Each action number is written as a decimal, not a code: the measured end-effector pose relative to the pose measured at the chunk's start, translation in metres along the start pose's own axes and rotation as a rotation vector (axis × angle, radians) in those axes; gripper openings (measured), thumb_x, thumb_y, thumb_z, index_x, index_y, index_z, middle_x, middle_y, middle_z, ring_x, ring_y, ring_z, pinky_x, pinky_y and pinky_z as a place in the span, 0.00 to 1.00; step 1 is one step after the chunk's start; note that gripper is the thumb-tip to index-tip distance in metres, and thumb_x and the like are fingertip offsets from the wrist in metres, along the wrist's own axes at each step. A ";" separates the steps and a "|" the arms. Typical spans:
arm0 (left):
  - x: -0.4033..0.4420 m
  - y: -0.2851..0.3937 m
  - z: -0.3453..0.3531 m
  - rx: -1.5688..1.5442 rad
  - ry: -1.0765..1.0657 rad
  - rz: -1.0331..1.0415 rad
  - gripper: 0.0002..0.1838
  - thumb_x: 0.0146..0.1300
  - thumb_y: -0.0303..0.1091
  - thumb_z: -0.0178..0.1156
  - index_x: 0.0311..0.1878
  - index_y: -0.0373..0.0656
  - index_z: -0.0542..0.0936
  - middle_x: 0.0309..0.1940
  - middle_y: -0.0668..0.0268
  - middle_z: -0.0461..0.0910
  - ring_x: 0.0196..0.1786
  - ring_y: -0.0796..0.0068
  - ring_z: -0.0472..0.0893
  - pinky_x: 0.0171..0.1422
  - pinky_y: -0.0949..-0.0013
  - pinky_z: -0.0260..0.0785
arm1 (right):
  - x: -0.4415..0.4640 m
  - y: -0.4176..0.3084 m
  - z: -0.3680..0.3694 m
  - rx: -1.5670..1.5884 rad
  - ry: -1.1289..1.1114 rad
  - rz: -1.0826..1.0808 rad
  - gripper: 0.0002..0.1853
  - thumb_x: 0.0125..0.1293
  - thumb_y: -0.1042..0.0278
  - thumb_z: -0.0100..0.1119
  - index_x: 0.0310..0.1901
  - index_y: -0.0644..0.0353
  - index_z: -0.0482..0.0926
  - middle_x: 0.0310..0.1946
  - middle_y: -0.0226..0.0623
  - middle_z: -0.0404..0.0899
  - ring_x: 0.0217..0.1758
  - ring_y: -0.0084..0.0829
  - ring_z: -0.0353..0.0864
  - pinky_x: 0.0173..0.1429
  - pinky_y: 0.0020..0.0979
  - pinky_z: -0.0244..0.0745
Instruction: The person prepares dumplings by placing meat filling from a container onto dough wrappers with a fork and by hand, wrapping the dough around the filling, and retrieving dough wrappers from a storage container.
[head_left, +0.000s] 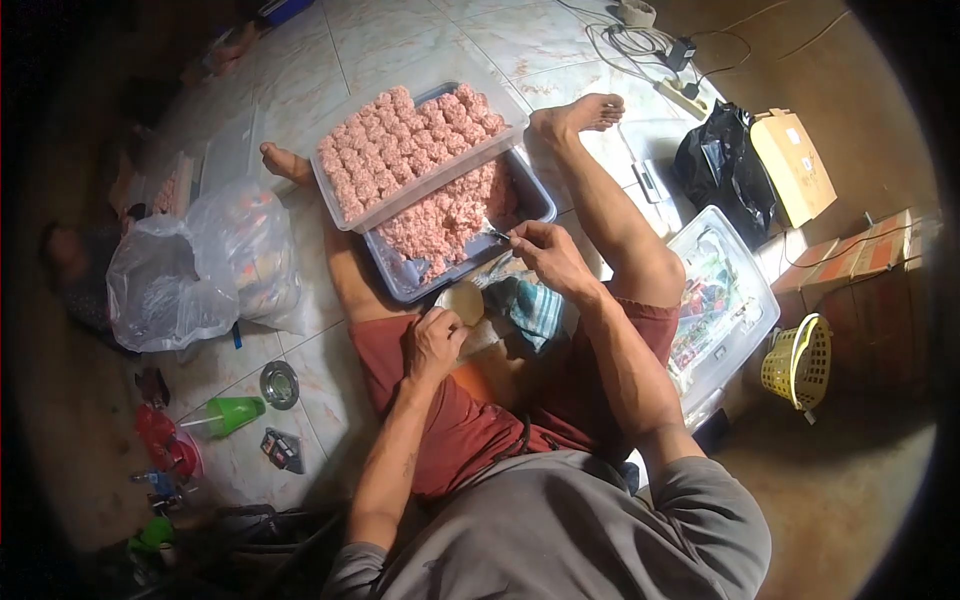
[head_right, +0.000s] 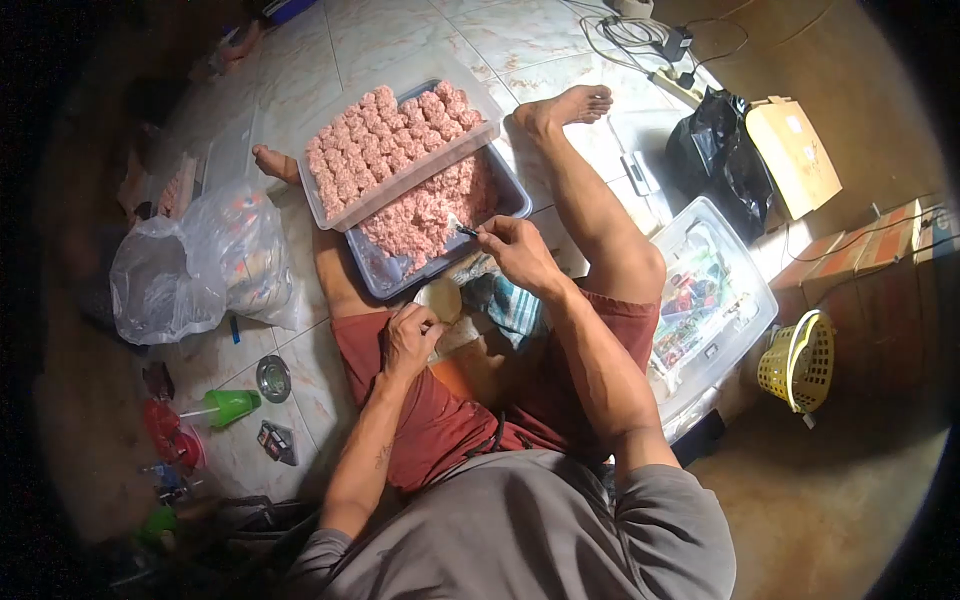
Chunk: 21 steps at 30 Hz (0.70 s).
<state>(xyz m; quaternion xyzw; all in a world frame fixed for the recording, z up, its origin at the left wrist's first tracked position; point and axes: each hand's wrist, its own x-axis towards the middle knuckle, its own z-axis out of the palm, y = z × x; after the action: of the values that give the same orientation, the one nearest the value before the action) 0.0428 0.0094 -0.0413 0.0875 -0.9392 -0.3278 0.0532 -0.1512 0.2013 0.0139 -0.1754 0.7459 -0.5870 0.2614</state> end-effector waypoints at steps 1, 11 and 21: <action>0.001 0.000 -0.001 0.011 -0.009 0.001 0.05 0.57 0.30 0.69 0.34 0.42 0.82 0.34 0.65 0.81 0.45 0.60 0.81 0.55 0.53 0.70 | 0.000 -0.001 0.001 0.014 0.003 0.002 0.11 0.73 0.65 0.61 0.43 0.67 0.83 0.28 0.30 0.79 0.35 0.21 0.73 0.41 0.31 0.71; 0.019 0.005 0.011 0.289 0.094 0.240 0.20 0.50 0.26 0.70 0.49 0.38 0.84 0.57 0.59 0.82 0.60 0.54 0.78 0.65 0.54 0.68 | -0.003 -0.008 0.001 -0.046 0.019 0.017 0.11 0.73 0.67 0.60 0.43 0.69 0.83 0.31 0.37 0.83 0.38 0.24 0.78 0.47 0.34 0.74; 0.022 -0.009 0.007 0.019 0.134 0.179 0.13 0.50 0.25 0.71 0.39 0.38 0.80 0.48 0.58 0.83 0.53 0.52 0.81 0.60 0.55 0.72 | -0.004 -0.007 0.006 -0.037 0.001 0.025 0.12 0.73 0.67 0.60 0.44 0.70 0.82 0.32 0.36 0.84 0.38 0.24 0.78 0.46 0.33 0.74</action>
<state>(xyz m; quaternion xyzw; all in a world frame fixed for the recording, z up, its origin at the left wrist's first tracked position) 0.0215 0.0024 -0.0520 0.0255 -0.9407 -0.3061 0.1441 -0.1448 0.1969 0.0206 -0.1704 0.7590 -0.5698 0.2651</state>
